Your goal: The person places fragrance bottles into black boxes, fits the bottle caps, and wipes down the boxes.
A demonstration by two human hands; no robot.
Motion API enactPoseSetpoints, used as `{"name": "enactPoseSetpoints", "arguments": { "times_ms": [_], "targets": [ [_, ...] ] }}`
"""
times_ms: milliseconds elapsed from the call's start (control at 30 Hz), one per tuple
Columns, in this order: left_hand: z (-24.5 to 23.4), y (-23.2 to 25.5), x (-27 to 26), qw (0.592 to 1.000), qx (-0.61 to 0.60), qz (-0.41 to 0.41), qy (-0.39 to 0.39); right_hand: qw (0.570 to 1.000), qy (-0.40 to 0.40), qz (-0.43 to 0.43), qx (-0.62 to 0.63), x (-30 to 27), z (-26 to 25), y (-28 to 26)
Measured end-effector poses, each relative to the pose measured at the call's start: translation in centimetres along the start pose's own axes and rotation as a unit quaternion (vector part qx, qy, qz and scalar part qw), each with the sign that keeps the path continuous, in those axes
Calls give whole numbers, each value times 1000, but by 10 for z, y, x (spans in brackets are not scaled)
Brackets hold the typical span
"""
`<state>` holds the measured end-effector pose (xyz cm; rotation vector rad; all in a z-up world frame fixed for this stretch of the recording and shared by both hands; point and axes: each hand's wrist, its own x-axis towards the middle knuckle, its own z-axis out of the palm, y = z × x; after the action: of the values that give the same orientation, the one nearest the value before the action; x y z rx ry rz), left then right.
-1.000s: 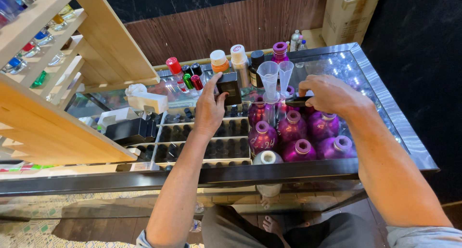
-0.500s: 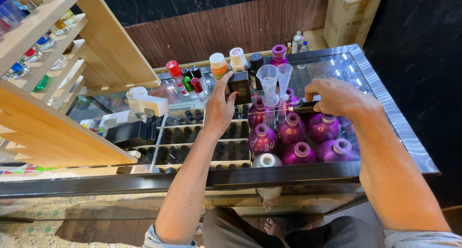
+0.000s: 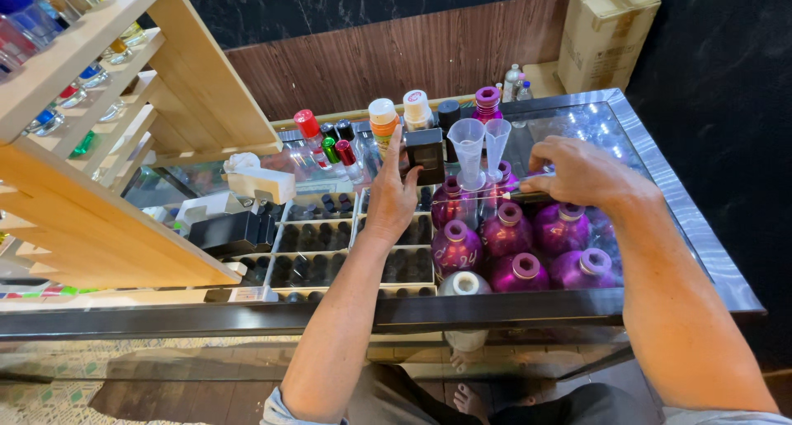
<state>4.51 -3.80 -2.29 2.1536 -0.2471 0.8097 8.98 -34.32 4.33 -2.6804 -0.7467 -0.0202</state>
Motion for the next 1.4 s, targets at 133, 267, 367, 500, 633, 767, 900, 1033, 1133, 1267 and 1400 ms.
{"name": "enactPoseSetpoints", "arguments": {
  "times_ms": [133,267,367,500,633,767,900,1033,1133,1267,1400],
  "targets": [
    [2,-5,-1,1000,-9,-10,-3,998,61,-33,3,8,6,4],
    [3,-9,-1,999,-25,-18,-23,987,145,-66,10,6,8,3],
    [1,-6,-1,998,-45,-28,-35,973,212,-93,3,11,15,11],
    [-5,1,-2,995,-67,-45,-60,943,305,-131,2,20,24,20],
    [-8,3,-9,996,-54,-32,-61,924,355,-144,-4,29,32,30],
    [-13,4,-17,997,13,-32,-74,886,419,-200,1,29,27,24],
    [-15,-8,-30,988,112,-26,-103,866,449,-219,-6,29,28,14],
    [-29,-23,-52,962,238,3,-133,859,454,-233,-20,33,36,17],
    [-43,-19,-68,934,329,20,-141,850,456,-261,-26,25,29,6],
    [-73,1,-80,934,341,67,-86,882,402,-242,-45,12,19,-10],
    [-117,-2,-85,802,595,31,-50,876,408,-253,-38,7,16,-14]
  ]
}}
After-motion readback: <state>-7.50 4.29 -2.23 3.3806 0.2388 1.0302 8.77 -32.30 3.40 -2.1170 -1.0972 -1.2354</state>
